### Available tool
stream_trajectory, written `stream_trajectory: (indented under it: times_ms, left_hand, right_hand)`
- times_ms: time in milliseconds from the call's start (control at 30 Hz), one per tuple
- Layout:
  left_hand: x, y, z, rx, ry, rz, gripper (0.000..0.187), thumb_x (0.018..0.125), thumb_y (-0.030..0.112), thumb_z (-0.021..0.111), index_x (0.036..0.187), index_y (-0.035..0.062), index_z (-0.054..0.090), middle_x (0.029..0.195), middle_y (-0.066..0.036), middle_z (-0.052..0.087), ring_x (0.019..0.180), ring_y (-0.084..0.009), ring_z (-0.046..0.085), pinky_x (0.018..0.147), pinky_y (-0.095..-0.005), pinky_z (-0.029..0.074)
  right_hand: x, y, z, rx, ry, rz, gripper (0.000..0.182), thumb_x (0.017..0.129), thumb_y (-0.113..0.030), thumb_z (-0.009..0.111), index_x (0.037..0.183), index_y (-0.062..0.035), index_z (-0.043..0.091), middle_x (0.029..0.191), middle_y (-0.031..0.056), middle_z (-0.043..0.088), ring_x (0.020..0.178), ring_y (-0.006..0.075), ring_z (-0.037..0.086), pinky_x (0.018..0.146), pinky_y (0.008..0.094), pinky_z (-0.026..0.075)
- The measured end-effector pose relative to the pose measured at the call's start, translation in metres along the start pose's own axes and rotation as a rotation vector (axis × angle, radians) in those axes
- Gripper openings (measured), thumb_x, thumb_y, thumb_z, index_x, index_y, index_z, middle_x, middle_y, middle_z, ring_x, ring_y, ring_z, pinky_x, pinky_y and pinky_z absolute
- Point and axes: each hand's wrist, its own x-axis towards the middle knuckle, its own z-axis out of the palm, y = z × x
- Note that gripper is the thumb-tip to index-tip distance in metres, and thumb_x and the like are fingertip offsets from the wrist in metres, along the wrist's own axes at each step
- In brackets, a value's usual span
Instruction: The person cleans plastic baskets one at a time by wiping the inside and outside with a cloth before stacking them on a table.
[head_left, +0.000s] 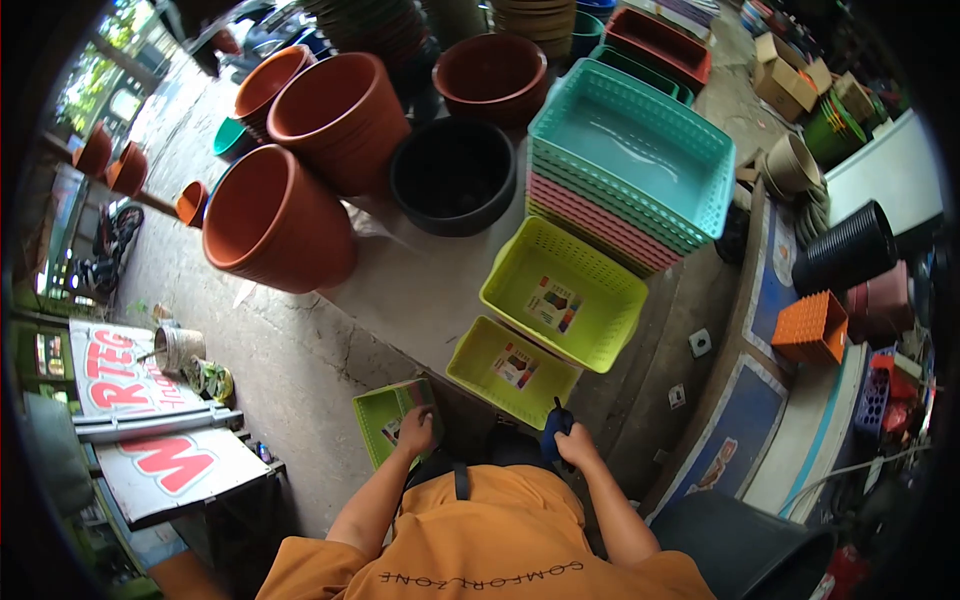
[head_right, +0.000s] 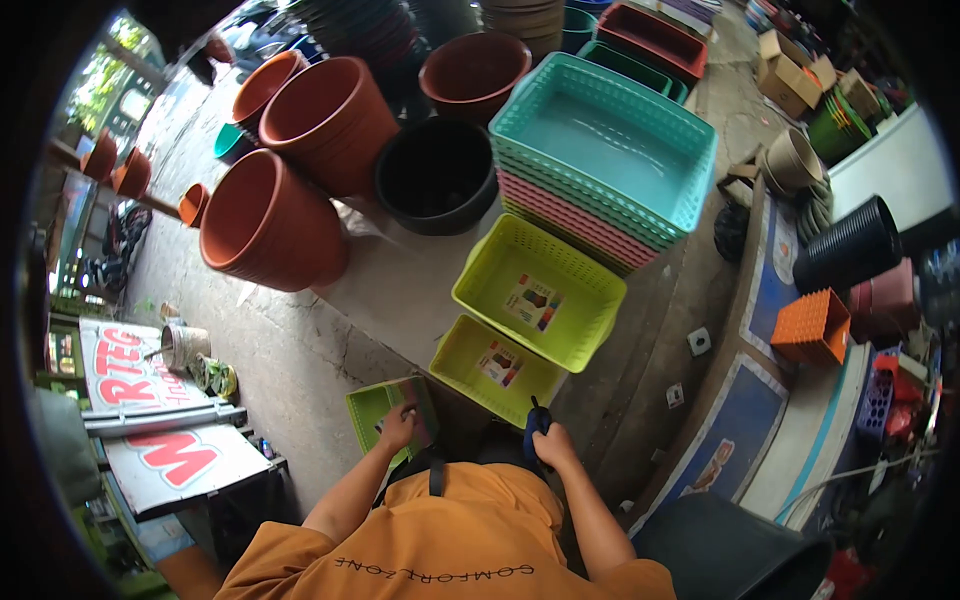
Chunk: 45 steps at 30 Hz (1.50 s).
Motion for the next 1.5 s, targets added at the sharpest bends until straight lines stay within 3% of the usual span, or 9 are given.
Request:
stream_trajectory:
  times_ms: [133,433,600,900,967,1033,1200,1433,1500]
  left_hand:
    - [-0.038,-0.092,-0.005,-0.065,0.002,-0.133,0.032,0.096,0.016,0.054,0.122,0.0017,0.064,0.113,-0.023,0.067,0.106,-0.0354,0.066,0.094,-0.0404,0.050]
    - [-0.136,-0.160,-0.026,-0.388,0.209,-0.536,0.034,0.096,0.016,0.056,0.125,-0.0004,0.061,0.105,-0.018,0.070,0.089,-0.0235,0.066,0.078,-0.0342,0.052]
    - [-0.167,-0.212,-0.009,-0.584,0.326,-0.594,0.035,0.096,0.014,0.056,0.128,-0.0012,0.058,0.110,-0.017,0.068,0.076,-0.0181,0.064,0.069,-0.0324,0.054]
    - [-0.143,-0.286,0.047,-0.817,0.287,-0.763,0.060,0.095,0.018,0.061,0.146,0.0010,0.036,0.123,-0.021,0.064,0.115,-0.0286,0.061,0.095,-0.0373,0.049]
    - [-0.129,-0.277,0.036,-0.903,0.266,-0.804,0.064,0.095,0.019,0.061,0.150,0.0021,0.031,0.123,-0.021,0.064,0.116,-0.0281,0.061,0.096,-0.0372,0.048]
    - [-0.116,-0.262,0.015,-1.153,0.221,-0.949,0.071,0.096,0.018,0.061,0.153,0.0034,0.021,0.122,-0.018,0.064,0.094,-0.0211,0.063,0.083,-0.0333,0.052]
    - [-0.100,-0.292,0.063,-1.089,0.245,-0.839,0.068,0.098,0.024,0.058,0.150,-0.0005,0.022,0.129,-0.019,0.059,0.100,-0.0223,0.063,0.085,-0.0372,0.050]
    - [-0.098,-0.277,0.019,-1.332,0.172,-0.977,0.061,0.098,0.030,0.057,0.143,0.0000,0.029,0.128,-0.021,0.058,0.098,-0.0259,0.065,0.083,-0.0405,0.050]
    - [-0.101,-0.279,0.019,-1.277,0.261,-0.996,0.048,0.094,0.023,0.064,0.126,-0.0055,0.042,0.105,-0.016,0.066,0.076,-0.0212,0.066,0.068,-0.0344,0.053]
  right_hand:
    - [-0.011,-0.050,-0.015,-0.052,-0.371,-0.106,0.034,0.082,-0.023,0.063,0.106,0.0016,0.066,0.100,0.0267,0.068,0.100,0.0421,0.066,0.088,0.0428,0.051]
    - [-0.014,-0.129,0.088,-0.186,-0.586,-0.394,0.033,0.086,-0.015,0.062,0.117,-0.0021,0.065,0.107,0.0183,0.070,0.101,0.0282,0.067,0.090,0.0386,0.049]
    - [0.011,-0.131,0.193,-0.341,-0.717,-0.302,0.047,0.079,-0.017,0.054,0.120,0.0050,0.062,0.121,0.0277,0.064,0.119,0.0393,0.059,0.103,0.0414,0.044]
    - [0.066,-0.182,0.354,-0.696,-0.739,-0.426,0.046,0.076,-0.015,0.055,0.118,0.0056,0.062,0.123,0.0300,0.061,0.117,0.0457,0.055,0.102,0.0448,0.044]
    - [0.075,-0.189,0.388,-0.753,-0.480,-0.562,0.045,0.077,-0.015,0.057,0.117,0.0040,0.062,0.136,0.0276,0.052,0.127,0.0450,0.047,0.106,0.0441,0.041]
    - [0.086,-0.203,0.412,-0.747,-0.416,-0.736,0.046,0.080,-0.017,0.058,0.122,0.0018,0.060,0.148,0.0218,0.040,0.137,0.0426,0.036,0.112,0.0450,0.033]
    - [0.104,-0.229,0.453,-1.015,-0.392,-0.764,0.049,0.084,-0.017,0.058,0.131,-0.0030,0.056,0.155,0.0137,0.034,0.141,0.0333,0.035,0.116,0.0490,0.026]
    - [0.084,-0.240,0.455,-1.016,-0.272,-0.754,0.048,0.083,-0.014,0.062,0.129,-0.0008,0.056,0.144,0.0119,0.043,0.131,0.0315,0.044,0.107,0.0454,0.039]
    - [0.078,-0.246,0.448,-0.968,-0.266,-0.756,0.047,0.083,-0.014,0.062,0.128,-0.0004,0.057,0.142,0.0122,0.045,0.129,0.0323,0.045,0.107,0.0458,0.039]
